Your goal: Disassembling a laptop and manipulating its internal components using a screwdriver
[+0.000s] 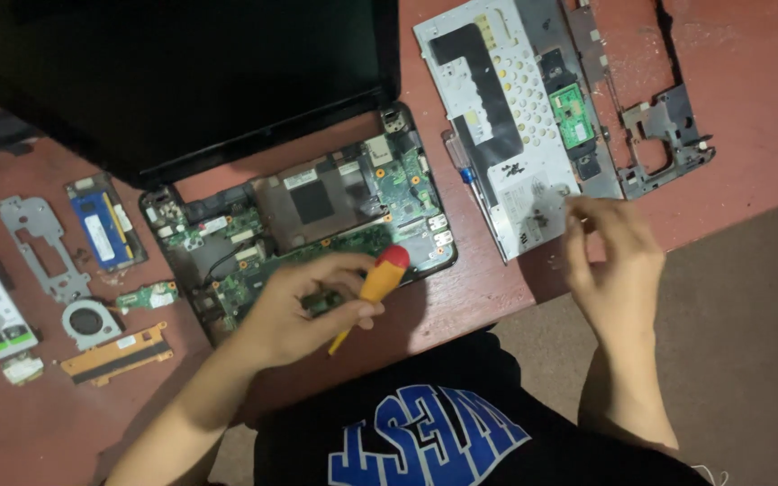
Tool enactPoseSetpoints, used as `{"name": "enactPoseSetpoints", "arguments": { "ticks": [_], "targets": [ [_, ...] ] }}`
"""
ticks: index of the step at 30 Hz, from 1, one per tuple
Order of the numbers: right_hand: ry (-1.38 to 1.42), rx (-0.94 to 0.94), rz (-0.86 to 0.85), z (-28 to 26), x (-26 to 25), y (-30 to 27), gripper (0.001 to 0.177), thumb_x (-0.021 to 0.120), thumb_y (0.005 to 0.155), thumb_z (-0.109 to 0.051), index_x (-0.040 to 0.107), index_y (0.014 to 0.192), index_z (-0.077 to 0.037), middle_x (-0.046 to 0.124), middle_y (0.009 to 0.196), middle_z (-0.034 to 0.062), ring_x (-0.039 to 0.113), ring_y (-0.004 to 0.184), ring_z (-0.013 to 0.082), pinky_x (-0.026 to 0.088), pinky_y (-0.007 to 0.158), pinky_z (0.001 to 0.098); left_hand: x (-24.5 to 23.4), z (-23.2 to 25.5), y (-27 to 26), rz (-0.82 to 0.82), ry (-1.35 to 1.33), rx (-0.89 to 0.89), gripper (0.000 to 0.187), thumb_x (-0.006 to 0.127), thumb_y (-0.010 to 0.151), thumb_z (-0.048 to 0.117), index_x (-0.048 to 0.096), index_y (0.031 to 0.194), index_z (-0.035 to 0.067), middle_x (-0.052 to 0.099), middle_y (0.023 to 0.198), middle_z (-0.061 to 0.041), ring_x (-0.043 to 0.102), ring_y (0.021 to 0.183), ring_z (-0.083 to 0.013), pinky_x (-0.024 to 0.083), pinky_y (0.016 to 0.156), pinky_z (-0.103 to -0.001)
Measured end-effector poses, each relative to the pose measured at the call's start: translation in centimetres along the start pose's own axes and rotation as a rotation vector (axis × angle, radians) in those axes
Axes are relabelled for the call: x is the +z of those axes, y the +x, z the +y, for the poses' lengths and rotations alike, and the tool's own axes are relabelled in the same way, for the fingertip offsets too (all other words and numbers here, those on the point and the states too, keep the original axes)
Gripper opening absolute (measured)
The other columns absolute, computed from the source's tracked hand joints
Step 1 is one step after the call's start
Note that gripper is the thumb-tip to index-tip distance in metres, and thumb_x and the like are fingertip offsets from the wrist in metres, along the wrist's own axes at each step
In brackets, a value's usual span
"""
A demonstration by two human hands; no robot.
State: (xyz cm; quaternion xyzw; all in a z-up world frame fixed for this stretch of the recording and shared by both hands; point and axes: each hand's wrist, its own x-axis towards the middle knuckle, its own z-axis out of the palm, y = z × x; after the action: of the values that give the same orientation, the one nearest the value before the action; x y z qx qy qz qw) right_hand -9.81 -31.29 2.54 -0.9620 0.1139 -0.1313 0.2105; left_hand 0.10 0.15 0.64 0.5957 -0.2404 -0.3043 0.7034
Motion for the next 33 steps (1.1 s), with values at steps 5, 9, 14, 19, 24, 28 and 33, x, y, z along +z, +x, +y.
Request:
{"name": "enactPoseSetpoints", "arguments": {
  "ticks": [5,9,14,19,24,28,33],
  "targets": [
    [0.333,-0.166,-0.153,-6.0,-0.4,0.3,0.034,0.062,0.094,-0.023,0.061,0.117,0.002,0.065,0.112,0.0172,0.064,0.096,0.0254,0.054,0.087,0.0368,-1.4,2.4,-0.5,-0.063,0.119,0.074,0.038,0.068,0.089,0.014,0.057,0.124,0.004,0.075,0.097,-0.010,0.076,0.075,-0.0156,0.064,0.074,-0.026],
    [0.501,-0.310,-0.395,-10.0,1.3,0.0,0.041,0.065,0.091,-0.019,0.056,0.128,-0.002,0.059,0.117,0.0155,0.063,0.106,0.0264,0.056,0.094,0.0353,-1.1,3.5,-0.9,-0.131,0.230,0.126,0.035,0.065,0.092,0.022,0.061,0.121,0.003,0.074,0.095,-0.006,0.071,0.078,-0.0142,0.057,0.075,-0.027],
    [0.231,-0.334,-0.465,-8.2,2.4,0.4,0.025,0.059,0.092,-0.008,0.067,0.115,-0.005,0.060,0.105,0.0116,0.061,0.097,0.0249,0.051,0.086,0.0379,-1.7,3.1,-1.8,-0.047,0.312,0.137,0.030,0.051,0.099,0.021,0.056,0.122,0.003,0.067,0.086,-0.003,0.062,0.072,-0.0149,0.049,0.067,-0.028],
    [0.081,-0.449,-0.376,-7.8,4.2,0.1,0.010,0.069,0.088,-0.012,0.074,0.096,-0.008,0.065,0.093,0.0131,0.065,0.090,0.0353,0.048,0.082,0.0421,-0.8,-0.8,-1.7,0.142,0.201,0.238,0.028,0.063,0.089,0.013,0.065,0.116,0.005,0.066,0.068,-0.007,0.063,0.058,-0.0219,0.051,0.053,-0.034],
    [-0.042,-0.483,-0.445,-7.1,4.9,0.2,0.013,0.072,0.082,-0.016,0.073,0.091,-0.007,0.068,0.093,0.0114,0.065,0.092,0.0334,0.045,0.091,0.0433,0.0,-2.2,-1.3,0.113,0.215,0.151,0.031,0.061,0.088,0.022,0.066,0.115,0.009,0.065,0.065,-0.007,0.062,0.055,-0.0229,0.049,0.050,-0.033],
    [-0.050,-0.466,-0.503,-6.6,5.5,0.9,0.019,0.070,0.086,-0.024,0.071,0.091,-0.005,0.067,0.091,0.0106,0.066,0.091,0.0316,0.045,0.089,0.0410,0.2,-2.0,-1.3,0.085,0.248,0.091,0.032,0.058,0.088,0.025,0.065,0.115,0.008,0.065,0.067,-0.010,0.064,0.059,-0.0276,0.050,0.052,-0.037],
    [-0.129,-0.485,-0.603,-7.0,5.7,1.8,0.024,0.067,0.085,-0.029,0.068,0.091,-0.005,0.067,0.092,0.0105,0.065,0.092,0.0318,0.041,0.093,0.0446,0.3,-2.5,-1.3,0.107,0.217,0.079,0.032,0.060,0.087,0.023,0.066,0.115,0.009,0.065,0.068,-0.010,0.064,0.059,-0.0248,0.050,0.053,-0.034]
  ]
}}
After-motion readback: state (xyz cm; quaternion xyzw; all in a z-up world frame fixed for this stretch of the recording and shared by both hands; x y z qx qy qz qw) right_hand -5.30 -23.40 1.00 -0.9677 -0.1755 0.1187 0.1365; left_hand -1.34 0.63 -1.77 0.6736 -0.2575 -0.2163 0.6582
